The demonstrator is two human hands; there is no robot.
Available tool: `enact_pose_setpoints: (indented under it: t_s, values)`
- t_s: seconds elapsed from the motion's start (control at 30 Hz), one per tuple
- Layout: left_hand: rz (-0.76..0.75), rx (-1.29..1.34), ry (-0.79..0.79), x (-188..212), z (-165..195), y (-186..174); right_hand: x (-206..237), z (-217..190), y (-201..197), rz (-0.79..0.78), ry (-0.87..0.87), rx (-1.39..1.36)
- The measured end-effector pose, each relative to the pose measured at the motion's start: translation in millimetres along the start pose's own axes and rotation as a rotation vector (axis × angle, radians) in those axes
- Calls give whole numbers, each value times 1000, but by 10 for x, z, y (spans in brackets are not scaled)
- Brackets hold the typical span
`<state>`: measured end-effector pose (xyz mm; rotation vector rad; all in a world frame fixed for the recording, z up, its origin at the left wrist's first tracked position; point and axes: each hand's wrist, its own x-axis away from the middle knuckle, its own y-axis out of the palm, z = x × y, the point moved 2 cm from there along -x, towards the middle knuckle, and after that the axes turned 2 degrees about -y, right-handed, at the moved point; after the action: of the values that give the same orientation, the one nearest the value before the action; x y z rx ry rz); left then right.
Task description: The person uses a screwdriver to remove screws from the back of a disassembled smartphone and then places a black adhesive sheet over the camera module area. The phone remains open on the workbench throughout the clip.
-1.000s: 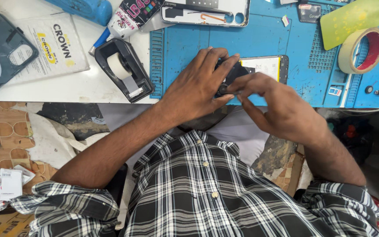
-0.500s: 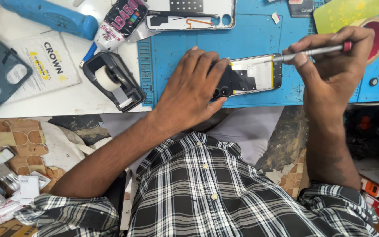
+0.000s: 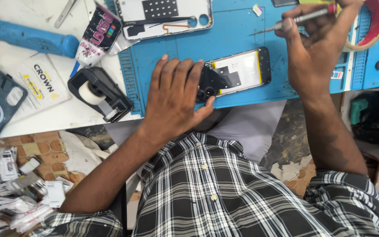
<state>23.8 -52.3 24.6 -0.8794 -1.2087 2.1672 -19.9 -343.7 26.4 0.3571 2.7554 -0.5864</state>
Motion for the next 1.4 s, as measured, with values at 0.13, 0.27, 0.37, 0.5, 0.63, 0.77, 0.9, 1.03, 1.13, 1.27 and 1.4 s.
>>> enact_pose_setpoints:
  t_s: [0.13, 0.27, 0.37, 0.5, 0.63, 0.77, 0.9, 1.03, 1.13, 1.27, 1.4]
  values:
    - [35, -40, 50, 26, -63, 52, -132, 98, -15, 9, 28, 69]
    - [40, -70, 63, 70, -102, 84, -169, 112, -48, 43, 28, 353]
    - [19, -84, 31, 103, -106, 103, -159, 138, -100, 16, 32, 601]
    - [19, -111, 18, 110, -111, 119, -110, 209, -156, -17, -99, 887]
    - [28, -128, -2, 109, -106, 113, -61, 294, -198, -55, -79, 942]
    - [22, -146, -4, 108, -94, 100, -71, 271, -191, -58, -187, 1061]
    - [40, -181, -19, 108, -72, 91, -143, 127, -154, -48, -248, 1147]
    - [60, -167, -39, 103, -57, 82, -287, -90, -65, -109, -146, 997]
    - [66, -157, -37, 92, -59, 72, -433, -248, 151, -235, -161, 797]
    - [84, -129, -33, 81, -51, 53, -640, -382, 503, -425, -344, 644]
    - [90, -121, -15, 62, -46, 53, -805, -370, 739, -586, -375, 653]
